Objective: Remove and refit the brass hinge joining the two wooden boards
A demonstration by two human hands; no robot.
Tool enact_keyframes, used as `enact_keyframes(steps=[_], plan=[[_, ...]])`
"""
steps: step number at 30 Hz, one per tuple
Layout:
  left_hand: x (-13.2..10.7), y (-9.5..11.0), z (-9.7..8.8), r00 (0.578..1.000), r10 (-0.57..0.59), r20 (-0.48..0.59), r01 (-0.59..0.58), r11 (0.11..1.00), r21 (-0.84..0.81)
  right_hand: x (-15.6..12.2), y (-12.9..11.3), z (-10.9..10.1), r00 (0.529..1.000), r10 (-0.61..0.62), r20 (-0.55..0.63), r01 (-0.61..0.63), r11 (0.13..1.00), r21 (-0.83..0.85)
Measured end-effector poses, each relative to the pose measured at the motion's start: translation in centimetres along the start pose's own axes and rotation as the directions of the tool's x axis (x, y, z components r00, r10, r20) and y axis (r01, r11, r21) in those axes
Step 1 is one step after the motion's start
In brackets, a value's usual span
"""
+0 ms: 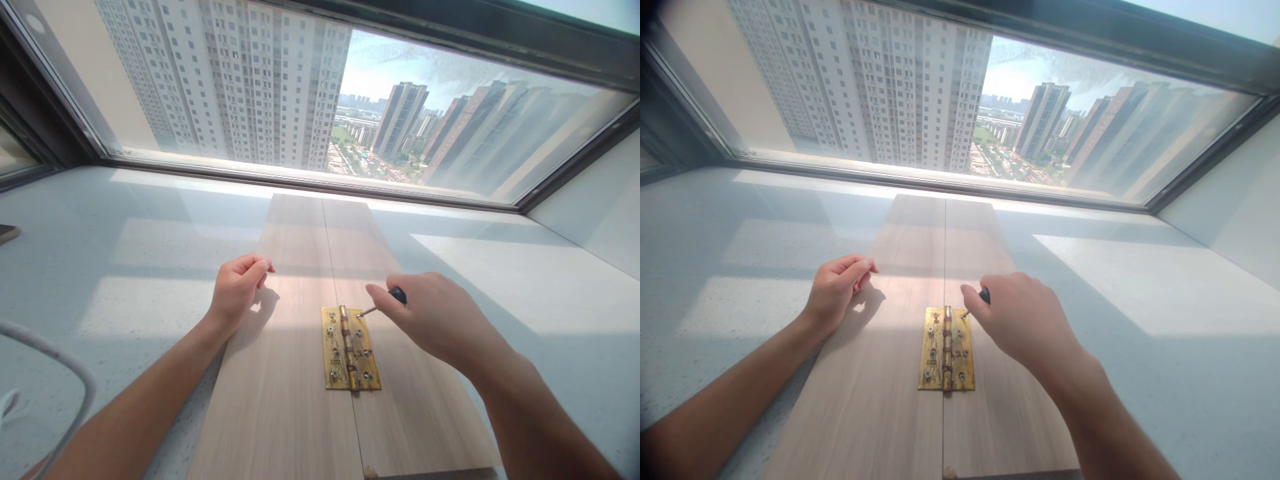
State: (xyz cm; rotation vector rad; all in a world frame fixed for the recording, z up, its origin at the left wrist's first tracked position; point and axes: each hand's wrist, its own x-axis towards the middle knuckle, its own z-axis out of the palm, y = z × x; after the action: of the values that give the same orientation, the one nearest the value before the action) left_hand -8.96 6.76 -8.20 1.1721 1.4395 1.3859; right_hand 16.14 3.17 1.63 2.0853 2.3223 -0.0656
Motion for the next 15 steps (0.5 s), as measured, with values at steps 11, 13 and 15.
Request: enact_keyframes(steps=[11,13,15], plan=[[-0.2,0.4,0.2,1.000,-0.017,-0.004,0.017,0.999,-0.032,0.6,0.9,-1.3,0.875,-0.447,0.188,0.473,0.871,-0.131],[-0.1,0.4,0.2,1.000,-0.018,-0.002,0.017,0.999,-0.033,1.0,1.2,-1.9,0.827,-0.503,0.251,0.545,0.828,-0.135],[-0.1,0.4,0.2,1.000,-0.019,0.003,0.019,0.999,-0.037,1.2,1.1,-2.3,0.823,-0.490,0.288,0.543,0.827,-0.145]])
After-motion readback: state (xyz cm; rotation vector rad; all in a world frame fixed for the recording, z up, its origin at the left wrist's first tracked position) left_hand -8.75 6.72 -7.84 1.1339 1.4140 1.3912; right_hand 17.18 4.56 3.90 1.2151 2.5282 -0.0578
